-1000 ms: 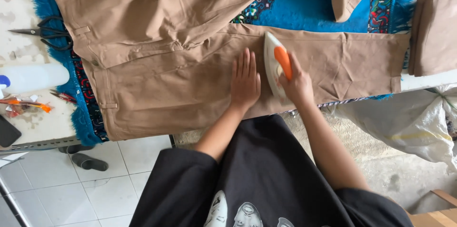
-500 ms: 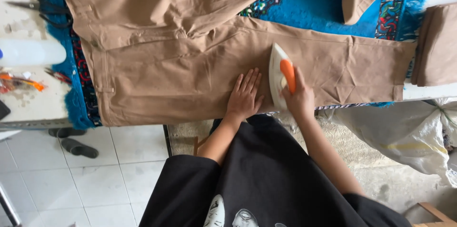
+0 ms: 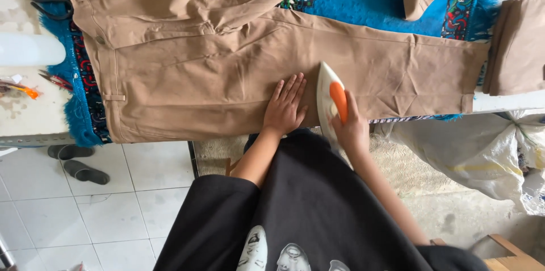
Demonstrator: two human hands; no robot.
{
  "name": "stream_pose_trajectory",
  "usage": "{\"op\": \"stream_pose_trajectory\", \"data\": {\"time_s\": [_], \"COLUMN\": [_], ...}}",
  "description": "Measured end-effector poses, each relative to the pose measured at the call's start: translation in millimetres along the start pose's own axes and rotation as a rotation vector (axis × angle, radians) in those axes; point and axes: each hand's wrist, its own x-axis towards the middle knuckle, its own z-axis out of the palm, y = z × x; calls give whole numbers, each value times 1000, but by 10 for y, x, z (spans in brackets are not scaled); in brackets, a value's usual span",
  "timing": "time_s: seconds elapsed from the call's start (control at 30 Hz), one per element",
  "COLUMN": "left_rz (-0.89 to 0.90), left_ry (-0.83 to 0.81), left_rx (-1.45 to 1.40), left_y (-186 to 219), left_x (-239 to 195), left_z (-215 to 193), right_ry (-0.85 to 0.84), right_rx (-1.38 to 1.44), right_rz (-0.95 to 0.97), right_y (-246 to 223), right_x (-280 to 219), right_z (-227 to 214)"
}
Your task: The person sprays a pair of beige trousers with water from a spray bottle, then uses an electric iron to press the fabric on an ironing board. The person repeatedly irons the same leg section of the trousers while holding the fabric with the other hand.
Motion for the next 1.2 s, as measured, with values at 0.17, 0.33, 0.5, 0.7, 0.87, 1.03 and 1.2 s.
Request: {"op": "stream_pose_trajectory", "data": {"time_s": [0.17,0.33,0.5,0.7,0.87,1.03,1.2], "left_rz": [-1,-18,-22,5,13,21,16], "left_ry": [17,-59,-125,-10,13,21,33], "left_rx": [15,35,64,42,39,13,14], "left_y": [2,40,30,11,10,6,2], "left_x": [59,31,62,29,23,26,35], "left_z": [-58,-103,-150,-71,-77,-49,-63], "right_ry": [2,-32,-6,-43,-22,56,74], "right_rx": [0,-60,-108,-101,-140,-163,-142], "right_rz": [54,123,123,147,141,108,101], "right_y": [41,-118,-230,17,-38,-140,-121], "right_x": [-245,272,596,-376,-278,238,-18], "right_z": [-32,92,79,109,130,209,184]}}
